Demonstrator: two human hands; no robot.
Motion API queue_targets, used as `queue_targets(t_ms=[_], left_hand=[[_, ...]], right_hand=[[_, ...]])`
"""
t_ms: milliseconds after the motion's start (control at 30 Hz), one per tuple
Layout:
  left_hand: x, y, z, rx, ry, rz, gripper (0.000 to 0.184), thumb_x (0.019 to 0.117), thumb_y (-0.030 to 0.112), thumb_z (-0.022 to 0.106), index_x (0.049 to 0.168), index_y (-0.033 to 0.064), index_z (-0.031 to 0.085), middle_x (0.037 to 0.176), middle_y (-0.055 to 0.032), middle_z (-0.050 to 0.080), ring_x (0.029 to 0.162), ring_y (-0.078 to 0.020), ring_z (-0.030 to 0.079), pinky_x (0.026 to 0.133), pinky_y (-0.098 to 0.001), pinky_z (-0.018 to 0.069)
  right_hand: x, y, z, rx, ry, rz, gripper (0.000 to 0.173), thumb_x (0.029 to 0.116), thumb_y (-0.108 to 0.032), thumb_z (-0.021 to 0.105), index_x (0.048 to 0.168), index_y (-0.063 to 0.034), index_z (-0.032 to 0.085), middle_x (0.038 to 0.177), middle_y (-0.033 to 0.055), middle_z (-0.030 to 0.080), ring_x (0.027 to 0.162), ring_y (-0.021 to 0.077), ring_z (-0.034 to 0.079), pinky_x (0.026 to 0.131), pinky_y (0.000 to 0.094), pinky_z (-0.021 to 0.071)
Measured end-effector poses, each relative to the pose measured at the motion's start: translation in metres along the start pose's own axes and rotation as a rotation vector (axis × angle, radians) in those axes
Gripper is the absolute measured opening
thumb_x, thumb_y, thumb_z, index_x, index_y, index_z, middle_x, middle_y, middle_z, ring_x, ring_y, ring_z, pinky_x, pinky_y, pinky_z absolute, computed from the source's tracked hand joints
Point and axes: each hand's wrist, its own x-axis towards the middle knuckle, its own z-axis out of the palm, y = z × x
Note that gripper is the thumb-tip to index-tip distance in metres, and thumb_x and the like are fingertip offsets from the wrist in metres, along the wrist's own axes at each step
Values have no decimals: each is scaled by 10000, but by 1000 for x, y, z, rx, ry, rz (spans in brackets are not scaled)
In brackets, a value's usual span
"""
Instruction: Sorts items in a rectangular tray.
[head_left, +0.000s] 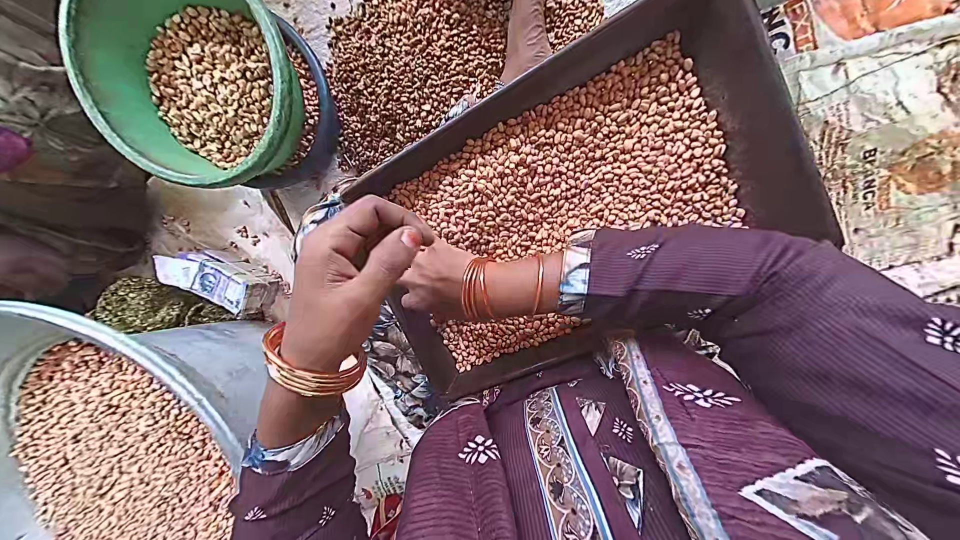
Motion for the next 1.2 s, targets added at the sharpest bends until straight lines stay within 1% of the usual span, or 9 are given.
queue_targets(t_ms=[100, 200, 333, 467, 700, 833, 900, 1067, 1200], left_hand=[[-4, -10, 13, 318, -153, 64, 170, 1000, 209, 603, 1016, 82, 716, 906, 48, 634, 719, 27, 565, 629, -118, 477], [-6, -38, 35, 389, -235, 85, 154, 976, 212, 635, 972, 96, 735, 801, 35, 582, 626, 0, 476, 553, -146, 402], [-2, -62, 77, 459, -320, 151, 157, 969, 192, 654, 1003, 71, 747, 821, -56, 614, 686, -160, 578, 626, -316, 515], [2, -72, 105, 504, -373, 245, 171, 978, 207, 667, 1028, 58, 735, 874, -106, 642, 764, -255, 660, 657, -416, 572], [1, -72, 117, 562, -380, 305, 180, 951, 186, 651, 1013, 40, 736, 851, -109, 639, 735, -255, 666, 614, -406, 568], [15, -73, 87, 136, -188, 57, 231, 949, 118, 449, 936, 31, 663, 849, -32, 600, 702, -83, 553, 629, -253, 479], [28, -79, 62, -29, -41, -41, 262, 946, 164, 352, 931, 109, 608, 806, 71, 559, 618, 16, 480, 554, -173, 405], [42, -75, 15, 581, 113, -95, 239, 1030, 176, 520, 1043, 49, 722, 888, -65, 585, 787, -137, 547, 735, -295, 448], [50, -80, 16, 767, 109, -72, 210, 1001, 189, 616, 1091, 34, 725, 888, -138, 592, 760, -248, 575, 729, -401, 491]], right_hand=[[-25, 17, -8, 47, -95, 226, 400, 944, -160, 706, 1337, -110, 650, 1509, 129, 530, 1457, 456, 366, 1099, 788, 202], [-67, 49, -6, -8, -64, 309, 528, 779, -254, 853, 1273, -171, 687, 1441, 154, 535, 1344, 516, 434, 887, 760, 393], [-121, 73, -3, 19, -44, 537, 710, 669, -258, 924, 1320, -209, 646, 1462, 207, 491, 1296, 564, 459, 823, 790, 418], [-162, 83, -4, 56, -64, 740, 765, 687, -269, 920, 1384, -225, 610, 1526, 222, 425, 1314, 567, 444, 813, 765, 441], [-214, 90, -2, 122, -7, 976, 747, 790, -326, 874, 1448, -213, 540, 1447, 304, 455, 1221, 618, 488, 695, 708, 505], [-228, 82, 8, 184, 37, 1060, 756, 876, -416, 810, 1509, -191, 465, 1347, 366, 485, 1120, 629, 545, 692, 712, 505], [-227, 73, 13, 226, 38, 1101, 787, 913, -473, 759, 1548, -168, 407, 1346, 386, 465, 1027, 611, 594, 692, 704, 517], [-220, 54, 23, 299, 11, 1140, 941, 922, -656, 630, 1617, -130, 274, 1432, 388, 379, 810, 504, 666, 670, 637, 551], [-205, 36, 33, 324, 50, 1097, 1025, 879, -711, 644, 1627, -120, 268, 1498, 366, 331, 744, 437, 670, 626, 577, 559]])
